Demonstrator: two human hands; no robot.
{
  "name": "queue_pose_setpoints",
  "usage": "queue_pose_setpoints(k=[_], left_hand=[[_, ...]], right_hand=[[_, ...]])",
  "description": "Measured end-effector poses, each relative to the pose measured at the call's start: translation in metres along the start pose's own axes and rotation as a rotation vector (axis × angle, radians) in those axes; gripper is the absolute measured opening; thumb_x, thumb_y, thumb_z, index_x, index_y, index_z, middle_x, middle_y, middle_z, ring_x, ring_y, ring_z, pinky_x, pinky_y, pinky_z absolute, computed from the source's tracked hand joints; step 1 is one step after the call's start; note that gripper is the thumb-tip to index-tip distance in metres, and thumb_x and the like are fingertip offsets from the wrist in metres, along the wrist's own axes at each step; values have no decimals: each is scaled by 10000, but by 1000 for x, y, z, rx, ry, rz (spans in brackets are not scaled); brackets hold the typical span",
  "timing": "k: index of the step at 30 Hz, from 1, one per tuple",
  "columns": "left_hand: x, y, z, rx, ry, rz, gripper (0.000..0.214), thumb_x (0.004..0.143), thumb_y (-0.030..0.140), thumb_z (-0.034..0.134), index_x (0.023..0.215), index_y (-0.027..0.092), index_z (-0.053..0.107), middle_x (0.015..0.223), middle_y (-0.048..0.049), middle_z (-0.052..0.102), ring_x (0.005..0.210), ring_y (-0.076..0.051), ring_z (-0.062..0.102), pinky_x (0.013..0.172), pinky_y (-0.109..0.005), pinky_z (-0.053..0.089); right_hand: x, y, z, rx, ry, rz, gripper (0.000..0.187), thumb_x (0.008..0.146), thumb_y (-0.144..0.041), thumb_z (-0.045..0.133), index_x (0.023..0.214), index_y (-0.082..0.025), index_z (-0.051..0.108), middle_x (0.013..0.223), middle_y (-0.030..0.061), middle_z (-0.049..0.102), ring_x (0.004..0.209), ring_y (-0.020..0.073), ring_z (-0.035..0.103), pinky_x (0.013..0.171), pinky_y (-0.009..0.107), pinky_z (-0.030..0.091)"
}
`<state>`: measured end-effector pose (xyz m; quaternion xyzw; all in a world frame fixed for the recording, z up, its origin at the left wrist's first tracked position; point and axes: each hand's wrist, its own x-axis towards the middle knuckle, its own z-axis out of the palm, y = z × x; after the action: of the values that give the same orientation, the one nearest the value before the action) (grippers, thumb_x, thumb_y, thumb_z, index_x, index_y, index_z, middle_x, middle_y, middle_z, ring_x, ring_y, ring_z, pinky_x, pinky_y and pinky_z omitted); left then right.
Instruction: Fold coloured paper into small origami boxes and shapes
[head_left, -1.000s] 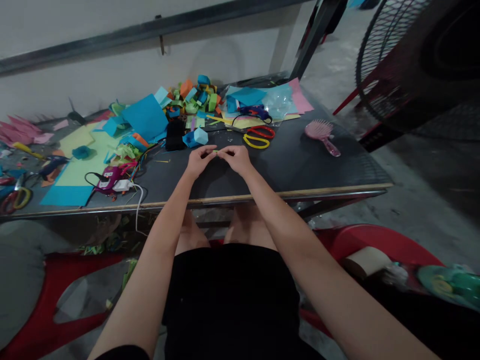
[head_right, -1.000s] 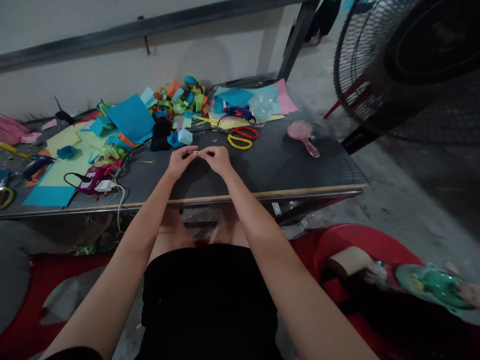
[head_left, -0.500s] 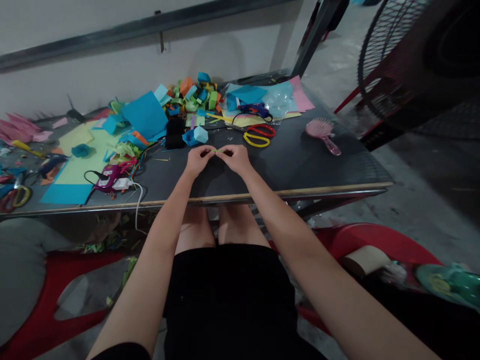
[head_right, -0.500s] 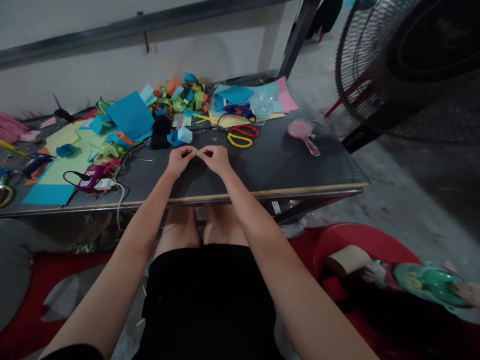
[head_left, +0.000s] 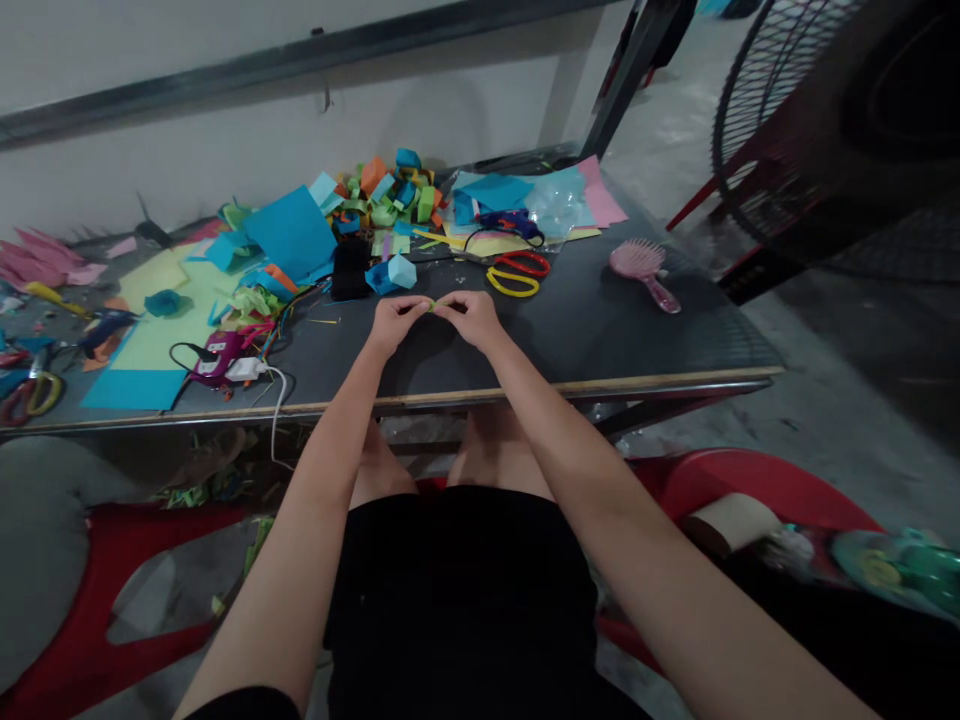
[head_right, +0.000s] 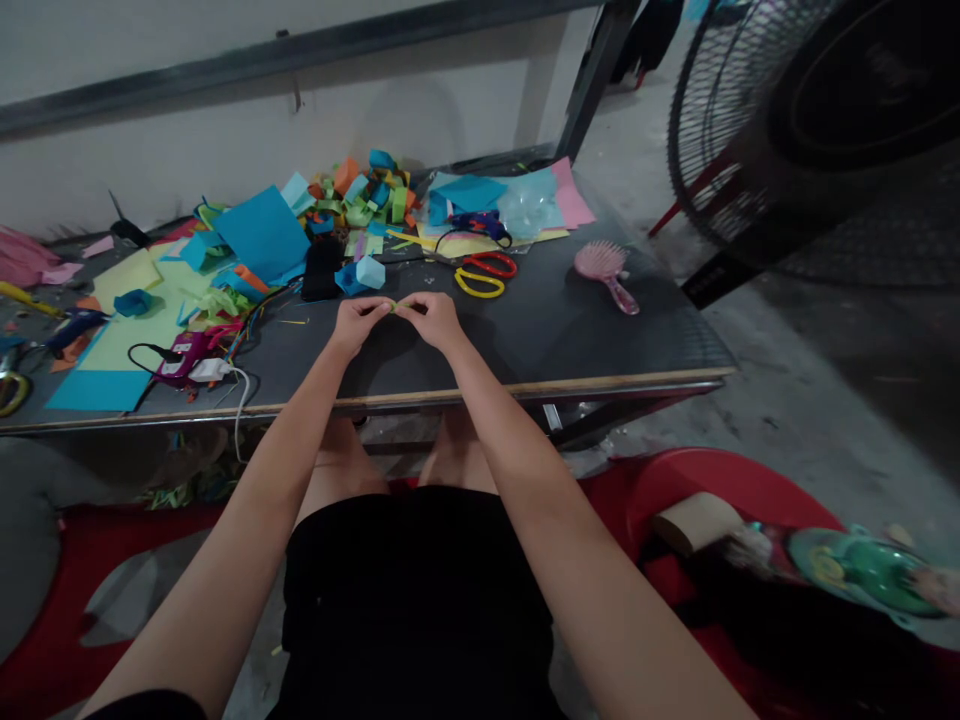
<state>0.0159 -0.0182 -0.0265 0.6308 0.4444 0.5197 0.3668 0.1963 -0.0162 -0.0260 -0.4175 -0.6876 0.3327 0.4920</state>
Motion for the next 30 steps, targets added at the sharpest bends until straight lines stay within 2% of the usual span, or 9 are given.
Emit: queue_pose_setpoints(k=[13, 20, 24, 27, 30], left_hand=[[0, 3, 0, -24, 31, -16, 283, 691, 423, 822, 819, 172, 811, 875, -75, 791, 853, -229, 721, 851, -354, 546], [-2, 6, 2, 13, 18, -40, 255, 702, 383, 811, 845, 172, 816, 898, -82, 791, 871, -234, 720, 852, -365, 555], [-2, 9, 1, 1, -14, -52, 316, 683, 428, 825, 858, 166, 815, 897, -81, 790, 863, -226, 716, 857, -361, 555], [-3, 9, 1, -37, -62, -59, 388, 637, 451, 852, 885, 156, 810, 865, -76, 787, 809, -207, 707, 815, -339, 559], [-3, 8, 1, -23, -36, -53, 380, 641, 436, 842, 881, 144, 802, 790, -58, 770, 723, -171, 678, 737, -297, 543]], right_hand=[[-1, 1, 1, -13, 14, -2, 282, 757, -449, 703, 790, -181, 784, 778, 56, 768, 700, 195, 663, 686, 305, 474], [-1, 0, 2, -52, -4, -3, 281, 752, -433, 651, 752, -166, 738, 646, 23, 672, 590, 146, 550, 595, 280, 408], [-2, -3, 2, -60, 2, 12, 263, 751, -411, 635, 743, -163, 723, 641, 18, 655, 598, 145, 544, 595, 278, 405], [-3, -5, 0, -47, 26, 9, 272, 750, -415, 630, 760, -163, 732, 682, 30, 686, 630, 154, 574, 619, 278, 427], [-3, -7, 0, -13, 37, 18, 291, 738, -439, 652, 770, -167, 750, 690, 34, 704, 636, 161, 592, 621, 279, 438]])
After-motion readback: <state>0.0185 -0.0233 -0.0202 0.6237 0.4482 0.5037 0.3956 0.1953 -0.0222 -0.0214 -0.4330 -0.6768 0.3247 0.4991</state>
